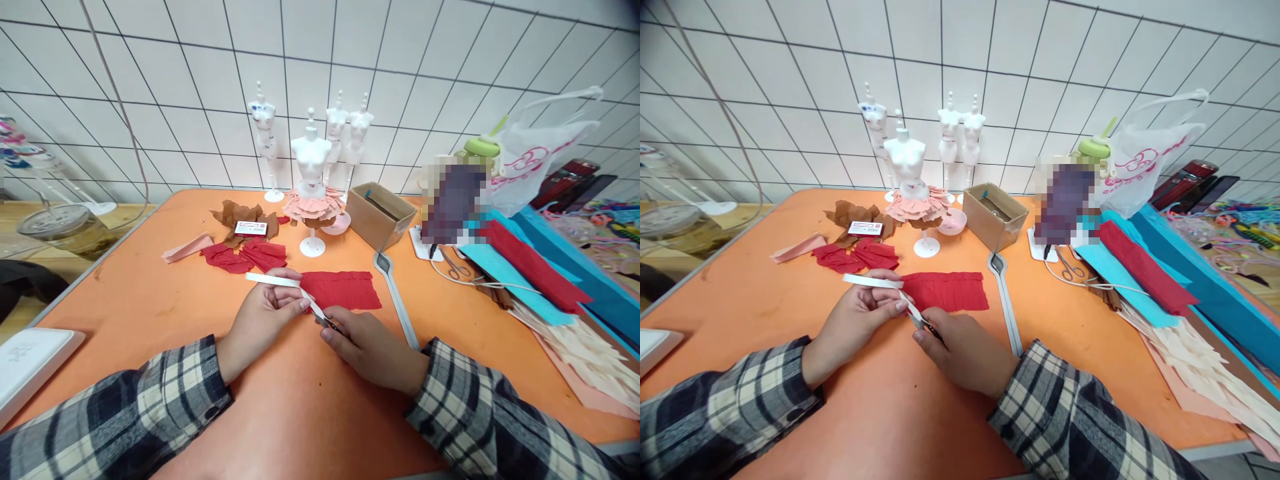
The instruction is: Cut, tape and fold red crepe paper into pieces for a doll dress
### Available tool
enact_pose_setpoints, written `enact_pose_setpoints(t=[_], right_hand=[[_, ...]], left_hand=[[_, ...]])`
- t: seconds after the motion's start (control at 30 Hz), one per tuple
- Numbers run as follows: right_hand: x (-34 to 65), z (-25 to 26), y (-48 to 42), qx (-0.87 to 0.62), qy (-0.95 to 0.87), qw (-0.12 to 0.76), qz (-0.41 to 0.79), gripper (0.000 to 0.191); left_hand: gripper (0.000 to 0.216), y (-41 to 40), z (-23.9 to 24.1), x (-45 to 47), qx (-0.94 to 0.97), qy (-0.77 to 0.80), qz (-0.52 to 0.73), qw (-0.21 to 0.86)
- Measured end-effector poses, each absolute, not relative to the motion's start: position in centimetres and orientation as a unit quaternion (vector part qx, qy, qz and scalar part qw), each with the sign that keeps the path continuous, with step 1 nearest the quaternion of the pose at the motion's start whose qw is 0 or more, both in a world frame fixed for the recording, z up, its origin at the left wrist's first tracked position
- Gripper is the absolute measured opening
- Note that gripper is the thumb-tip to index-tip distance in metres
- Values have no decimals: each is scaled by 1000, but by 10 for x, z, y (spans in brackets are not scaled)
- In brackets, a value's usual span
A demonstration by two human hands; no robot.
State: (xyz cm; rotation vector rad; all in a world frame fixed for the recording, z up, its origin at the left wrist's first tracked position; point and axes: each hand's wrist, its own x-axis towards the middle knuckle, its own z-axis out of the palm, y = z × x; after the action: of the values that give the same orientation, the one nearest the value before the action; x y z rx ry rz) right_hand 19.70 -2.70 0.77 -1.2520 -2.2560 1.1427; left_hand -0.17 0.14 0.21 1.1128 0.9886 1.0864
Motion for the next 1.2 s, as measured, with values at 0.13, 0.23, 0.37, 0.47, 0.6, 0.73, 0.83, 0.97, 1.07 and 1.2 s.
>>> enact_pose_setpoints(t=[0.13, 0.23, 0.37, 0.47, 0.6, 0.73, 0.83, 0.97, 1.07, 1.2], right_hand=[[196, 10, -29, -426, -751, 165, 476, 23], [196, 10, -31, -425, -723, 169, 518, 25], [196, 7, -30, -424, -698, 174, 550, 30], [198, 6, -28, -421, -690, 176, 561, 30], [202, 6, -24, -419, -686, 175, 569, 30], [202, 6, -25, -415, -689, 170, 569, 30], [199, 6, -27, -416, -699, 186, 551, 26], [195, 4, -30, -430, -694, 201, 542, 24], [193, 3, -31, -426, -699, 203, 537, 22], [193, 1, -31, -424, -700, 208, 536, 24]], left_hand=[[46, -2, 7, 1, 463, 433, 499, 591], [46, 0, 10, -1, 446, 440, 522, 579], [51, 6, 3, -5, 435, 428, 527, 591], [55, 7, -3, -5, 436, 393, 528, 614], [57, 5, -4, -4, 435, 373, 538, 618], [60, 4, -5, -3, 422, 364, 534, 636], [52, 4, -8, -3, 430, 368, 531, 631], [41, 3, -14, -2, 435, 373, 527, 627], [40, 2, -15, -1, 430, 372, 529, 630], [40, -1, -12, 0, 424, 369, 534, 632]])
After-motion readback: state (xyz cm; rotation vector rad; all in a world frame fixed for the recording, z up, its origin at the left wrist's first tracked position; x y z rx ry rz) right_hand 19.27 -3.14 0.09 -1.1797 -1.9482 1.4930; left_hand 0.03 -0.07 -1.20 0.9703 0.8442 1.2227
